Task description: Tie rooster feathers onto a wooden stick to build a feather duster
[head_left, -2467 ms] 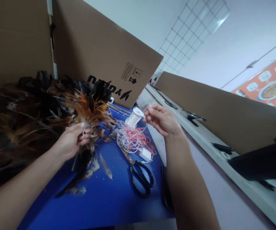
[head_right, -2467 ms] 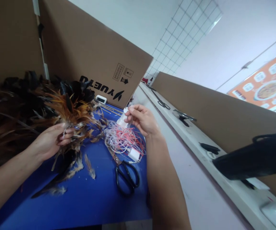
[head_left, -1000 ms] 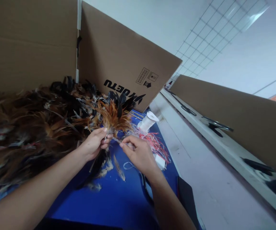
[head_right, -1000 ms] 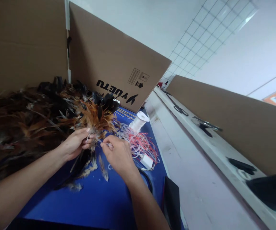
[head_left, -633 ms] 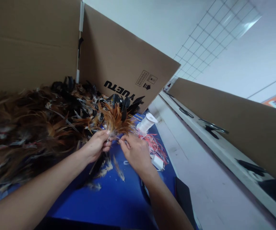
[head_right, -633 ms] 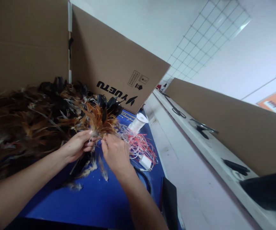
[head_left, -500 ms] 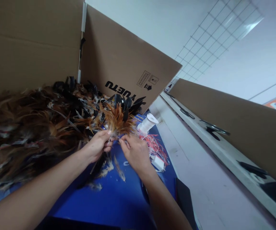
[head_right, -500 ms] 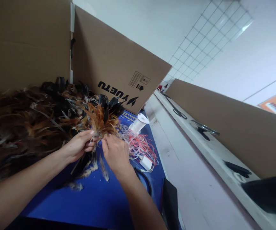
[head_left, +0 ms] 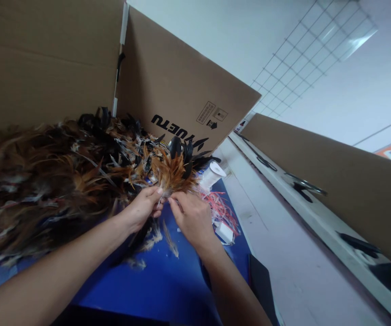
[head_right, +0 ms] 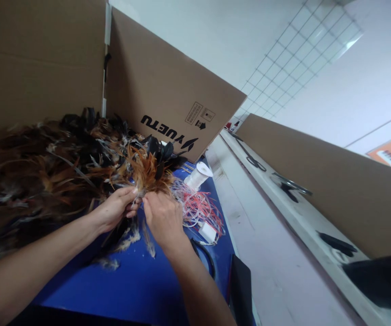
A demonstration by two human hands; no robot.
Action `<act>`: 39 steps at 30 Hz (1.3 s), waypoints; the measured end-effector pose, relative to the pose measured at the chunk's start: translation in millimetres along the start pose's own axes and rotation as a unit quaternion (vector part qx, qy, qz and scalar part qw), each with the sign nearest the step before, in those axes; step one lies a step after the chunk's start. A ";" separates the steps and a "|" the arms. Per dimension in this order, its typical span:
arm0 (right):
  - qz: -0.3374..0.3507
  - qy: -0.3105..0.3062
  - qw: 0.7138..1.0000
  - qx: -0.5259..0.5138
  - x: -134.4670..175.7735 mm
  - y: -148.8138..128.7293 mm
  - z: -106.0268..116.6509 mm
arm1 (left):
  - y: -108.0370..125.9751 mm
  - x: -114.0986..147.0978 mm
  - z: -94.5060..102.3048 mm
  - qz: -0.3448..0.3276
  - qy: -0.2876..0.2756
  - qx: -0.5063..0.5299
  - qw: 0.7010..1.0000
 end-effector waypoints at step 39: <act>0.015 -0.152 0.987 -0.049 -9.3 -1.9 10.7 | -2.0 6.1 -4.0 -0.050 0.002 -0.170 0.984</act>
Point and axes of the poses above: each hand's wrist, its own x-axis away from the middle knuckle, its own z-axis out of the back of the hand, y = z × x, the point moved 4 cm from there along -x, towards the middle knuckle, and after that the axes turned 12 degrees about y, right-handed, at the moved point
